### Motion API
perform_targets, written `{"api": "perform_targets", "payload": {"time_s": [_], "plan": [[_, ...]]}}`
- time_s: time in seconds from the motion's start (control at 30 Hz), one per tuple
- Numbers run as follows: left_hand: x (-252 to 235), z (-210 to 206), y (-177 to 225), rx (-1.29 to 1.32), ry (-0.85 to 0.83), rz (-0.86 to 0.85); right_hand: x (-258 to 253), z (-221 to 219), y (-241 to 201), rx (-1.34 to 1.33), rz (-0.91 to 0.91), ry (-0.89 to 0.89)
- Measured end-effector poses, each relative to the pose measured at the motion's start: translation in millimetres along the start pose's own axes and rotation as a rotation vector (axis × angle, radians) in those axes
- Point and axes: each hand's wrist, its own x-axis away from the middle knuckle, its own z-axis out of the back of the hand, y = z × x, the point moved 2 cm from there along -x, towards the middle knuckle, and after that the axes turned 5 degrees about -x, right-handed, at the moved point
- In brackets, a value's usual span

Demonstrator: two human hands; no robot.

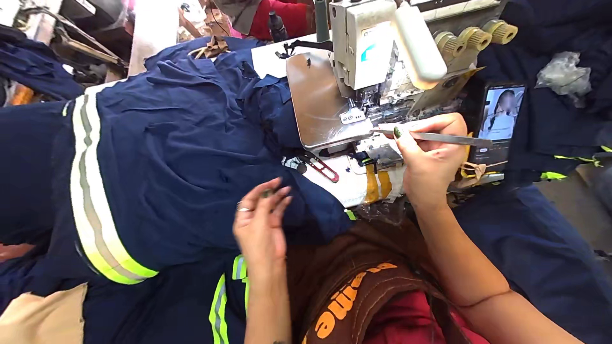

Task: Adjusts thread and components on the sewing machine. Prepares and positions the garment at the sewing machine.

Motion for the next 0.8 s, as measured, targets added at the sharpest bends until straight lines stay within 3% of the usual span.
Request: {"api": "perform_targets", "payload": {"time_s": [0.13,0.2,0.23,0.33,0.43,0.57,0.8], "plan": [[-25.0,57.9,46.6,-0.448,0.367,-0.465,-0.8,-7.6,2.3,0.004,-0.016,-0.020],[-36.5,50.1,73.1,-0.460,0.349,-0.671,-1.8,-14.1,3.5,-0.020,-0.002,-0.044],[-41.8,38.0,83.2,-0.441,0.246,-0.728,-3.4,-17.2,4.4,-0.027,0.013,-0.057],[-59.3,-26.8,98.7,-0.493,-0.187,-0.679,-14.3,-28.0,11.6,-0.022,0.038,-0.009],[-86.4,-100.8,77.2,-0.662,-0.478,-0.664,-25.3,-34.7,24.0,-0.114,0.063,0.075],[-109.4,-157.5,48.1,-0.894,-0.575,-0.531,-27.2,-38.3,23.6,-0.036,0.068,0.081],[-117.0,-176.8,32.0,-0.972,-0.581,-0.539,-26.1,-40.2,27.7,0.074,0.131,0.068]]}}
